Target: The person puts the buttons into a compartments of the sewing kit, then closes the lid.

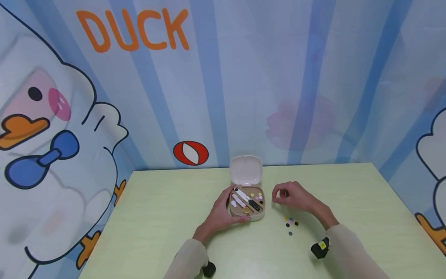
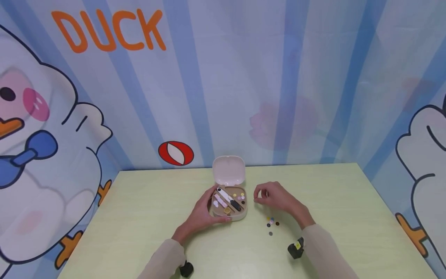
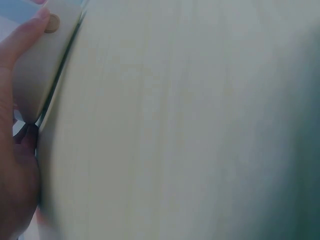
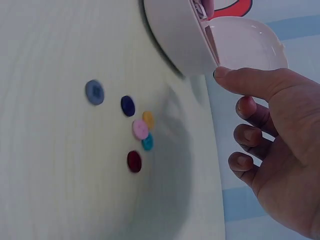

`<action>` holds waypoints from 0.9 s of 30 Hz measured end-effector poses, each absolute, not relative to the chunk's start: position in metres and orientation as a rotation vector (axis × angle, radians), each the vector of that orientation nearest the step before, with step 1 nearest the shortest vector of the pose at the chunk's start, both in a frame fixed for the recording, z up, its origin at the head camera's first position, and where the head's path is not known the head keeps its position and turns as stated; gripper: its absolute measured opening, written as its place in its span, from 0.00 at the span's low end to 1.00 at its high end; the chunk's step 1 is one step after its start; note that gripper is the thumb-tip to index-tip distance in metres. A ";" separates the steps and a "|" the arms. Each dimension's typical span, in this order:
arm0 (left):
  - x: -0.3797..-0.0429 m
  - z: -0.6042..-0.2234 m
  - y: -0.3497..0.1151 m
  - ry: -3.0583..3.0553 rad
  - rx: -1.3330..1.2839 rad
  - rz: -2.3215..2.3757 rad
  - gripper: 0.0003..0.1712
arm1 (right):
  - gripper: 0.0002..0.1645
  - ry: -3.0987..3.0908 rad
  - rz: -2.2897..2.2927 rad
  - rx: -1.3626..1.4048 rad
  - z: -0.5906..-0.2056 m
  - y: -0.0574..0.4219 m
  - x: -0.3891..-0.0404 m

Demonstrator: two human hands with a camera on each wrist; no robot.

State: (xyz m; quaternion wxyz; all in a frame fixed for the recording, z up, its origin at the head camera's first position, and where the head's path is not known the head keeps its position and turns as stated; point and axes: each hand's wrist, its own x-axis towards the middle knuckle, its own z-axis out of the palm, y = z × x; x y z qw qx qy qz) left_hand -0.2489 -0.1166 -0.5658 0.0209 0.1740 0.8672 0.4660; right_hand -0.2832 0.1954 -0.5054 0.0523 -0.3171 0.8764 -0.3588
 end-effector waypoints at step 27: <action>-0.249 -0.564 -0.117 2.680 0.556 1.460 0.70 | 0.02 2.639 -1.111 -1.013 -0.500 0.144 -0.306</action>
